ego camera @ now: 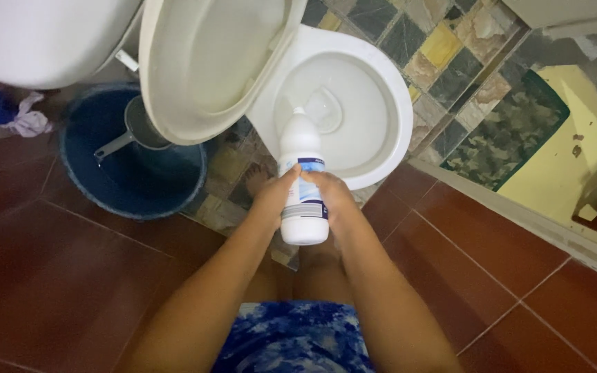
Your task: Clean the toilet and a bathroom shelf using cleaning liquid and a sponge.
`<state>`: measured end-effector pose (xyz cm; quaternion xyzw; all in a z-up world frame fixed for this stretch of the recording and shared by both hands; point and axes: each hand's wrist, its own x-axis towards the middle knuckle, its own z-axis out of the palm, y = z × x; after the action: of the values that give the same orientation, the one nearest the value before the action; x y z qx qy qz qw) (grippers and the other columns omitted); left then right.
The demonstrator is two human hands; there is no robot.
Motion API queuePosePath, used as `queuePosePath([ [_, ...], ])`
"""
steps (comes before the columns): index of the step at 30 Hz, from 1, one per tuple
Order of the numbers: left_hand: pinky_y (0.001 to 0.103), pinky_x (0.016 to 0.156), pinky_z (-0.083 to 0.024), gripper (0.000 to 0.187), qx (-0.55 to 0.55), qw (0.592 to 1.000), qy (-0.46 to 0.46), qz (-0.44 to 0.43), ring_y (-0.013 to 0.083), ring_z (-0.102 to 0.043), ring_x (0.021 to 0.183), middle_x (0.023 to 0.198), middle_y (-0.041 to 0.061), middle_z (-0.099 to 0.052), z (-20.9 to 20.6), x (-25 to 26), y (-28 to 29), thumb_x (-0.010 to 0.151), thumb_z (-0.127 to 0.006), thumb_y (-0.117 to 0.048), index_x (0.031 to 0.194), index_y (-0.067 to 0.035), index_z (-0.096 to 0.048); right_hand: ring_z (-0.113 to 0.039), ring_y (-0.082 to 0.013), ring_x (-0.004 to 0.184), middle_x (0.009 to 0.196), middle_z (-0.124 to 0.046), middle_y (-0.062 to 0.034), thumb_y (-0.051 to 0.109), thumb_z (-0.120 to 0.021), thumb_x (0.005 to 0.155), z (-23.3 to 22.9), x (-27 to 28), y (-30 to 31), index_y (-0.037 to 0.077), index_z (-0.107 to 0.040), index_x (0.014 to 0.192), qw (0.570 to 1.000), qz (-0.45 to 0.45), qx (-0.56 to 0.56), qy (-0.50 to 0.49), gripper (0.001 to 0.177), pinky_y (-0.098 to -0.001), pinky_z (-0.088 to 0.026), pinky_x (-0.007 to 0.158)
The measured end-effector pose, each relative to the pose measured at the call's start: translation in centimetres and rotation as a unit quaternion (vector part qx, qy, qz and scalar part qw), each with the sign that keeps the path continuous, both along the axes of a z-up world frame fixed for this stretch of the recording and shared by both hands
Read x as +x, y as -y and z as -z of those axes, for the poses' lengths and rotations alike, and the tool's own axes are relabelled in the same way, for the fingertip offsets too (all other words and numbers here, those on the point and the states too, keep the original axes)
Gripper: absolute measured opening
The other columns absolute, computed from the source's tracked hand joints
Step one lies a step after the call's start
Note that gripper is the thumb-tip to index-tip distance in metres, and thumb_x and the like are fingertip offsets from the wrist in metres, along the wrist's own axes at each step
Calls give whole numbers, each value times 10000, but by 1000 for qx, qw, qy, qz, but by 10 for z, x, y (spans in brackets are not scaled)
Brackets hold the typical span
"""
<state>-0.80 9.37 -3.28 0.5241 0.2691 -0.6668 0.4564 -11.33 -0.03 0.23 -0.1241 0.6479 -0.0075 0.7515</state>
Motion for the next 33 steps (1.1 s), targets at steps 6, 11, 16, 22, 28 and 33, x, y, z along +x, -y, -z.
queuePosePath([
  [6, 383, 759, -601, 543, 25, 1000, 9, -6, 254, -728, 860, 1032, 168, -747, -4, -7, -22, 905, -754, -354, 1218, 78, -653, -742, -333, 785, 991, -730, -236, 172, -695, 883, -16, 3, -23, -75, -577, 1214, 999, -10, 41, -31, 429, -453, -635, 699],
  [11, 416, 744, -589, 581, 143, 987, 37, 57, 276, -713, 843, 1010, 172, -741, -24, -14, -29, 868, -762, -374, 1216, 79, -656, -742, -330, 772, 980, -730, -228, 164, -700, 871, -4, -15, -35, -74, -591, 1209, 997, -3, 70, -22, 427, -466, -636, 688],
  [16, 397, 759, -604, 651, 108, 994, 18, 12, 262, -732, 835, 1002, 174, -758, -24, -36, -50, 878, -760, -413, 1226, 128, -660, -748, -319, 800, 998, -748, -225, 187, -711, 875, -49, -8, -34, -43, -585, 1219, 988, -40, 110, -99, 433, -456, -629, 719],
  [22, 452, 727, -601, 570, 219, 974, -42, 48, 293, -717, 802, 1010, 183, -733, -21, -74, -62, 866, -728, -412, 1209, 31, -624, -756, -292, 760, 989, -743, -199, 217, -726, 851, -29, -63, -59, -29, -625, 1223, 994, -42, 93, -43, 457, -444, -632, 678],
  [28, 453, 714, -607, 558, 117, 991, -60, 5, 297, -727, 800, 974, 175, -728, 3, -122, -65, 863, -781, -362, 1211, 48, -631, -744, -334, 710, 960, -734, -238, 202, -737, 867, -38, -100, -56, -72, -628, 1174, 988, 9, 101, -114, 426, -475, -627, 641],
  [33, 468, 711, -597, 536, 138, 979, -132, 67, 315, -719, 796, 979, 196, -718, -8, -148, -33, 881, -755, -364, 1196, 48, -617, -726, -303, 699, 919, -741, -182, 251, -718, 862, -64, -123, -37, -17, -661, 1152, 984, 53, 103, -135, 400, -457, -611, 629],
])
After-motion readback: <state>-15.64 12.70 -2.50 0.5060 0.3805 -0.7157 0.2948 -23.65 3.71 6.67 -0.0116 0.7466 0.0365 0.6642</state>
